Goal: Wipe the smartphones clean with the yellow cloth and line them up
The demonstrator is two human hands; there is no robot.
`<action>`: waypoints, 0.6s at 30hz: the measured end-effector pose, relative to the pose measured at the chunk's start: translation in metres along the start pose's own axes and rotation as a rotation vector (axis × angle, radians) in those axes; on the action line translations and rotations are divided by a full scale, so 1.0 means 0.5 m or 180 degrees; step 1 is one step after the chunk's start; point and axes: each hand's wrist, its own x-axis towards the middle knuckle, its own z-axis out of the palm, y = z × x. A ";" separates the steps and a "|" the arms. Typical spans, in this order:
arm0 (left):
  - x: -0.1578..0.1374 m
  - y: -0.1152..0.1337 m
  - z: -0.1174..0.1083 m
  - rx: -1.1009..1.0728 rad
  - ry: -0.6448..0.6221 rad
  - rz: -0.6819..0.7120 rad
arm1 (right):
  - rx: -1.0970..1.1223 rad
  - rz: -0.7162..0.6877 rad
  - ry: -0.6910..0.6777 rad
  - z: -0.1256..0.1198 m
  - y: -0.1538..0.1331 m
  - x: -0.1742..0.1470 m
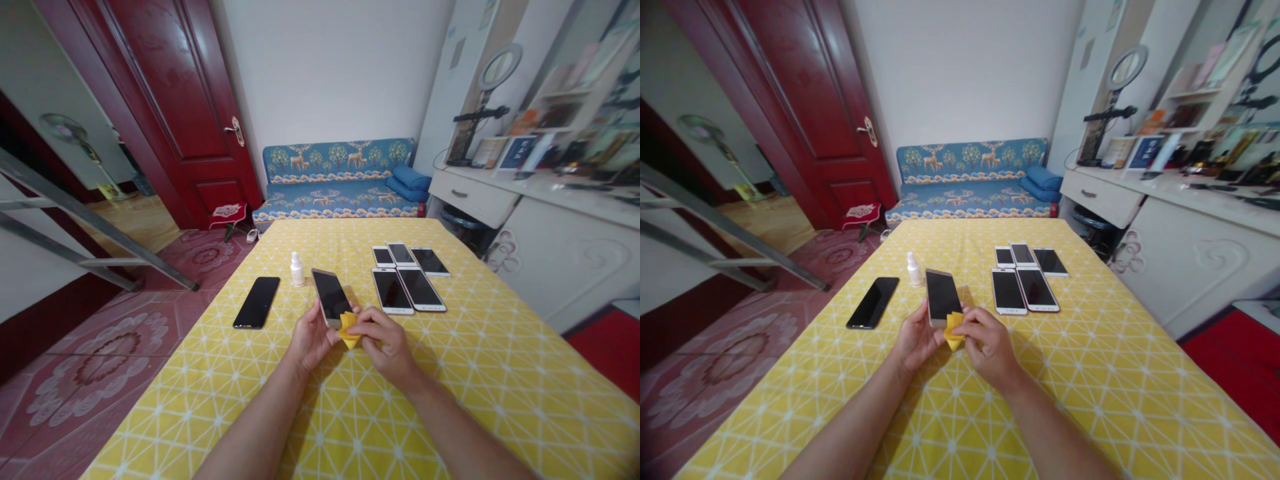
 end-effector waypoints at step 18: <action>-0.012 -0.041 0.014 0.0948 0.0130 -0.0758 | -0.0721 0.0560 0.0713 -0.015 0.029 0.004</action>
